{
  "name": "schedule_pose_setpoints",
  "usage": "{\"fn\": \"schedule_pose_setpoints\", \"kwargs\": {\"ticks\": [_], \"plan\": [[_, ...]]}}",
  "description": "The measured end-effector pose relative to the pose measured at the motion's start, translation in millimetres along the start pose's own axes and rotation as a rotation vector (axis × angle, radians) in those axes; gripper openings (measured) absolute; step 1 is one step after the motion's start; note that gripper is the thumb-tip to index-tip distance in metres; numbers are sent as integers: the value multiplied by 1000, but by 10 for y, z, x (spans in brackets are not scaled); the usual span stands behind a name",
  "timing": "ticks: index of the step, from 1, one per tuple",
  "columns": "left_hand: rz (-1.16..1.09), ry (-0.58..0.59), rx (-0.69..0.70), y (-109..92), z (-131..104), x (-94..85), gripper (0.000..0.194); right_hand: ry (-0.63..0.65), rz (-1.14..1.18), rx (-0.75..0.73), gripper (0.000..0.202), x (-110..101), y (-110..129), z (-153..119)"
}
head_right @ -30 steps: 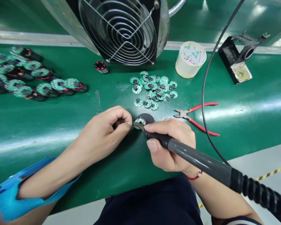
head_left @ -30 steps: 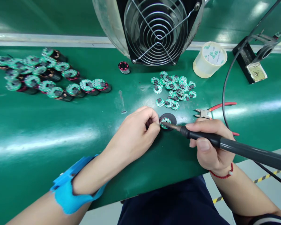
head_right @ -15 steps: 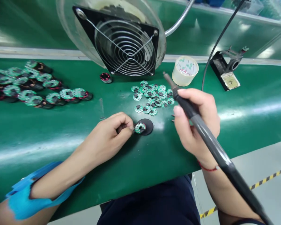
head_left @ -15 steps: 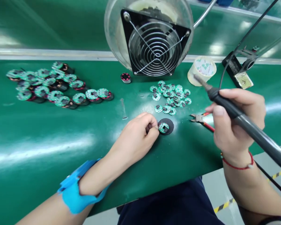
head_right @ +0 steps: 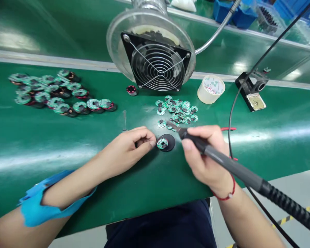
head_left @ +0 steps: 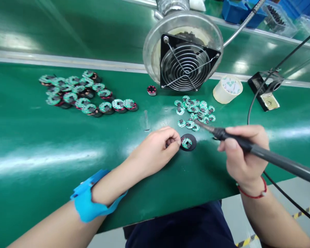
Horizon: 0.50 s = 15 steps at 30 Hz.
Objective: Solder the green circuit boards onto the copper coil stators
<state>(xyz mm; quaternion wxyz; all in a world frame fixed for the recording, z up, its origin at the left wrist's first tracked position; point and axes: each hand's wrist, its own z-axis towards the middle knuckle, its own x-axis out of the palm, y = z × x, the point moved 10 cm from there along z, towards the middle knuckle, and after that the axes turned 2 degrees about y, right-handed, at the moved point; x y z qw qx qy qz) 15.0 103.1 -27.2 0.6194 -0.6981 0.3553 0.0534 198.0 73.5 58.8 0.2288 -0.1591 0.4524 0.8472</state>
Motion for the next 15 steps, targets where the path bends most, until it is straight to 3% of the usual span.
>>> {"fn": "schedule_pose_setpoints", "kwargs": {"ticks": [5,15], "plan": [[-12,-19,43,-39,9,18,18,41,173,-14,11,150,-2,-227],[8,-26,-4,-33,14,11,17,54,166,-60,11,188,44,-188]]}}
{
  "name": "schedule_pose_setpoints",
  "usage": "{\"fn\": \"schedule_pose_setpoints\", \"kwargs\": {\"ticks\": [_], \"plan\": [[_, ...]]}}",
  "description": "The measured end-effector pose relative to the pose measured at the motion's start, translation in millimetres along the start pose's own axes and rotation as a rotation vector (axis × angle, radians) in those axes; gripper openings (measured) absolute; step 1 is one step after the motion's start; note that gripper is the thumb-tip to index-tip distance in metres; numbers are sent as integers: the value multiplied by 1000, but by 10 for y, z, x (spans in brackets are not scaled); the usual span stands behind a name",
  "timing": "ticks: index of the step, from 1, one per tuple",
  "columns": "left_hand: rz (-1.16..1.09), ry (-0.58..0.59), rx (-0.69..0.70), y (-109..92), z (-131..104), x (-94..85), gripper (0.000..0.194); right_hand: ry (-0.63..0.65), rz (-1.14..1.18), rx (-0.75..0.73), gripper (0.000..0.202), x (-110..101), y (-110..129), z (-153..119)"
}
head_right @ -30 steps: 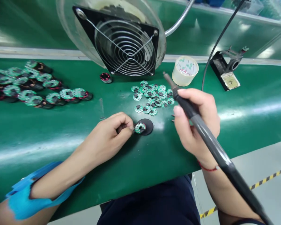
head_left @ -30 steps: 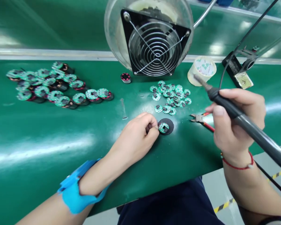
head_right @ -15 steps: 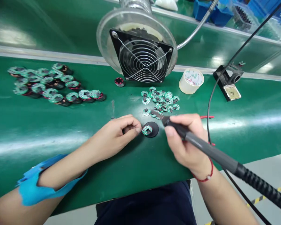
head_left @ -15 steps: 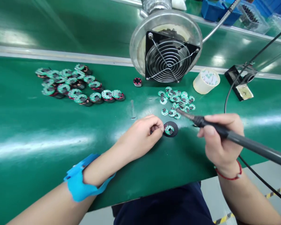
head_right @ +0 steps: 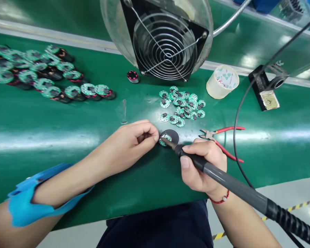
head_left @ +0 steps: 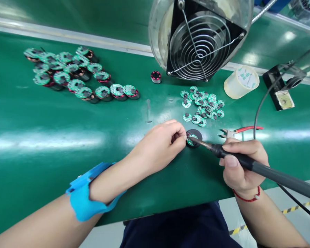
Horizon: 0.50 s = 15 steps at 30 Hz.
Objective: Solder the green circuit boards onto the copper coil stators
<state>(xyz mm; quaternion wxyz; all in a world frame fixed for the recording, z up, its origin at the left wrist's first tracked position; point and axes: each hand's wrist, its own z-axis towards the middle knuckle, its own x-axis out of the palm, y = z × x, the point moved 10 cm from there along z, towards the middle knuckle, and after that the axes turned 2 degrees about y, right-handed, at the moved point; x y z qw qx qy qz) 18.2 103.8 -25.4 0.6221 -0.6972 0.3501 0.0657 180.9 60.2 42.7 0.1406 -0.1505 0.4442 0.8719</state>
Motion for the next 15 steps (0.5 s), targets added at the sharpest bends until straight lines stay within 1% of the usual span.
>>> {"fn": "schedule_pose_setpoints", "kwargs": {"ticks": [2,7,11,15], "plan": [[4,-7,-4,-3,0,-8,18,5,-6,13,11,-2,15,14],[20,-13,-1,-20,-4,-16,18,65,12,66,10,31,20,29],[26,-15,-3,-27,-3,-21,18,41,-27,57,12,8,27,13],[38,-21,-10,-16,-1,-30,18,59,-18,61,11,23,20,17]]}}
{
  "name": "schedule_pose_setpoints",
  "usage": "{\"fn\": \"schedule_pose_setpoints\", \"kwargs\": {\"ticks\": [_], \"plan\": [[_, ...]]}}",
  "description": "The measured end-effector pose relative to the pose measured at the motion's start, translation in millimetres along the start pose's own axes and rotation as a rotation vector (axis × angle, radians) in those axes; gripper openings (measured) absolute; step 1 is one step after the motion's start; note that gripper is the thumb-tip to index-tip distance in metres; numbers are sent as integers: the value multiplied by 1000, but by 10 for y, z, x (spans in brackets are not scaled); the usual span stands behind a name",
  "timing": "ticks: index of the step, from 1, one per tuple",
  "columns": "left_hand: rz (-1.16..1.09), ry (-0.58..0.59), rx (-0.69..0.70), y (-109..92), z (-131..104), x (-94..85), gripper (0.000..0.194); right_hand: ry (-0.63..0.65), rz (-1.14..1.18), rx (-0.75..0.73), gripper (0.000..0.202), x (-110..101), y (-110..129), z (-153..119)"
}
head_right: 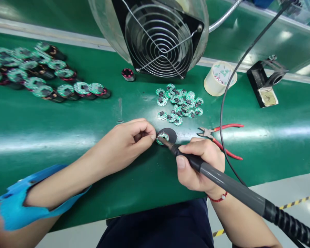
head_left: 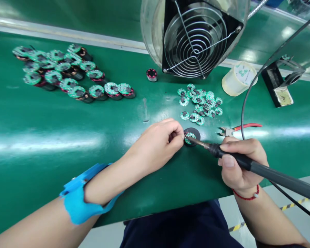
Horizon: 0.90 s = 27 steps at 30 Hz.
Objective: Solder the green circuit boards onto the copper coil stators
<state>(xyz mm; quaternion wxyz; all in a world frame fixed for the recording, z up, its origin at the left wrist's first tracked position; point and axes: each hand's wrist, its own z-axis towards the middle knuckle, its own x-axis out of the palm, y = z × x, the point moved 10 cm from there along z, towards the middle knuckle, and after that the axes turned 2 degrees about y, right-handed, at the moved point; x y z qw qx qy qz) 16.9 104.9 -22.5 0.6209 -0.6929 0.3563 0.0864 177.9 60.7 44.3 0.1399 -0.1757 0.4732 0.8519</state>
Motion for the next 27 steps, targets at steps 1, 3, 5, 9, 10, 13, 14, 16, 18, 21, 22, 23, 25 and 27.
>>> {"fn": "schedule_pose_setpoints", "kwargs": {"ticks": [1,3,5,9,10,13,14,16,18,21,22,23,25,27], "plan": [[1,-2,3,1,0,0,18,-13,1,-5,11,-14,2,4],[-3,-4,14,-1,0,3,18,-59,-11,-28,16,-56,16,9],[-9,-3,24,-4,-1,10,17,-89,-15,-41,28,-63,11,13],[-15,0,20,0,-1,17,16,32,62,86,43,141,-134,45],[-14,1,21,-3,0,17,16,74,49,97,42,201,-143,54],[-7,2,33,-16,5,14,16,199,-92,60,41,364,-109,71],[-7,1,37,-18,8,13,15,236,-144,49,43,415,-105,70],[-14,0,41,-14,11,15,15,297,-210,49,50,507,-124,54],[-21,-2,48,-7,11,19,14,326,-250,50,50,573,-144,35],[-33,2,82,-14,3,26,15,330,-255,54,47,618,-162,11],[-37,7,95,-19,0,29,16,325,-247,64,47,619,-171,6],[-39,13,107,-24,-2,32,16,323,-240,72,49,619,-180,0],[-40,25,129,-34,-4,36,16,328,-245,81,49,621,-188,-11],[-41,33,150,-48,-2,36,16,335,-269,71,47,623,-179,-14]]}}
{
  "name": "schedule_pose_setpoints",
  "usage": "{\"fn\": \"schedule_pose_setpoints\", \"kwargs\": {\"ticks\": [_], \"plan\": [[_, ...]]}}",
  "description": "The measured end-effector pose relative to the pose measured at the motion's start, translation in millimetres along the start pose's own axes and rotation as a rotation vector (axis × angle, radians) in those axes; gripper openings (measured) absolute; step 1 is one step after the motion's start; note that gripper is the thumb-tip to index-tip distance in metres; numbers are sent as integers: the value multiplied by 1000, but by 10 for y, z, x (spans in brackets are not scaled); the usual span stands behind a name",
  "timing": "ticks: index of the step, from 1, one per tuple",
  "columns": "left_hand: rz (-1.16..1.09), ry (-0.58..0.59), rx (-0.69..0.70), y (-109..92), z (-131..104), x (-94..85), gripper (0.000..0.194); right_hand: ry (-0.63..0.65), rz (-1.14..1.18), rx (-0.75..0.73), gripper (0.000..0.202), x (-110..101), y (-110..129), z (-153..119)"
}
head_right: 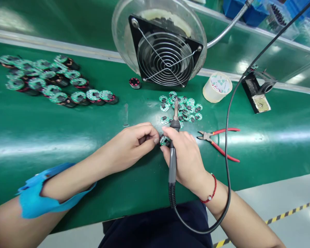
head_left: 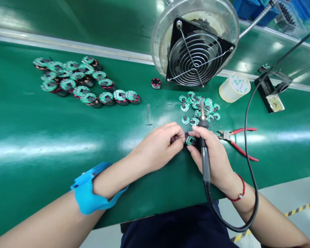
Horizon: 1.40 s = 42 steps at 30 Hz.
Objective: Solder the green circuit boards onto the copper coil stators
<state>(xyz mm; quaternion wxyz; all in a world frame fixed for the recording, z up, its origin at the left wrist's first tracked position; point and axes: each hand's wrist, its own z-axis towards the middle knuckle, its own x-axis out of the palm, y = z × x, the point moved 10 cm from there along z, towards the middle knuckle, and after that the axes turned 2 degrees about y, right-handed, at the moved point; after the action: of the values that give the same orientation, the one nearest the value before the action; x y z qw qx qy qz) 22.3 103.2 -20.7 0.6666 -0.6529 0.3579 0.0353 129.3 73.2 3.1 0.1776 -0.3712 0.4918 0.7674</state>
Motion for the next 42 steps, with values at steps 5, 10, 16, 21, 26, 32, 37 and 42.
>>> {"fn": "schedule_pose_setpoints", "kwargs": {"ticks": [5,10,16,21,26,32,37,42], "plan": [[-27,17,35,-20,6,1,16,-22,-47,-69,41,-38,80,6],[-5,30,40,-25,-25,19,5,-78,-58,-127,42,-129,126,-7],[181,13,136,-139,-11,206,22,-116,123,-97,43,-200,83,-19],[141,19,151,-130,69,217,7,-122,260,26,39,-193,-61,-37],[46,66,199,-164,75,143,4,-100,339,65,40,-147,-117,-70],[-74,112,229,-143,21,53,4,-92,392,32,40,-148,-78,-89],[-197,15,82,-57,27,-40,18,-187,308,-105,44,-317,43,-84],[-846,117,-183,62,-36,235,30,-186,224,-285,49,-361,216,-104]]}}
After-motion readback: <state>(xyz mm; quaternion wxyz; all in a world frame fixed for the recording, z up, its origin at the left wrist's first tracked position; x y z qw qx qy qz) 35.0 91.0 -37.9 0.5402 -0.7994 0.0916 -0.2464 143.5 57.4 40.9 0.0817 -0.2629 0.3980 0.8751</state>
